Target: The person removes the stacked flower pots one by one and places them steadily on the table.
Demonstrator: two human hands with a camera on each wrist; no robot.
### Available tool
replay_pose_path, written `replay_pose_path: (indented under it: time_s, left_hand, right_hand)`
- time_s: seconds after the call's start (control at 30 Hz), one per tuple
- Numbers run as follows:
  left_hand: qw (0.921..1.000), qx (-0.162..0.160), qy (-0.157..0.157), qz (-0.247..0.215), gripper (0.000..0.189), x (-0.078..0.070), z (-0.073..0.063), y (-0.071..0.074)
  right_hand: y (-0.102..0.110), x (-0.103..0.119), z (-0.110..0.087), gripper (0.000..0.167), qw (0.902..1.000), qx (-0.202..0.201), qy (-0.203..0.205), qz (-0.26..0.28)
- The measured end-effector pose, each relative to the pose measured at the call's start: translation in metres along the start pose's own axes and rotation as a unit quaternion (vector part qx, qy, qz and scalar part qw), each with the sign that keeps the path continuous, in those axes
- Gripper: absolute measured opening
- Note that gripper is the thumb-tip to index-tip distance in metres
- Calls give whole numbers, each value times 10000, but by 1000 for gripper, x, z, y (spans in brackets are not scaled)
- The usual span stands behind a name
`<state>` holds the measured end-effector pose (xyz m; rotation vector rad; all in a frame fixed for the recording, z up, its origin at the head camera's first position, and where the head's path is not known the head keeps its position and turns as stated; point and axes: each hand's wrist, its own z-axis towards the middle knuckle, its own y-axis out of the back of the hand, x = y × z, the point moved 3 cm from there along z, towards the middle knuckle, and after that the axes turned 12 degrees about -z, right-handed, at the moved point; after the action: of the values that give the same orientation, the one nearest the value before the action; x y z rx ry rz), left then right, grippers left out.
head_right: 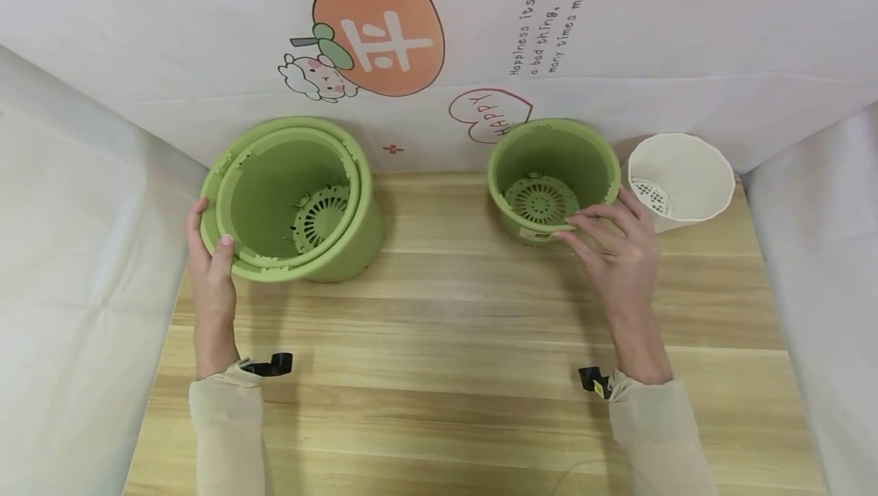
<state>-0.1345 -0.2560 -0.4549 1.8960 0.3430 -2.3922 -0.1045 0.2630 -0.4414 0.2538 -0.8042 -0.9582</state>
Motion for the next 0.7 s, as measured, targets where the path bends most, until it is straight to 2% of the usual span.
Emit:
replay_pose_path:
  time_s: [0.7]
  left_hand:
    - [10000, 10, -31, 94, 63, 1, 1, 1]
  right_hand:
    - [4, -20, -8, 27, 9992, -22, -315, -239]
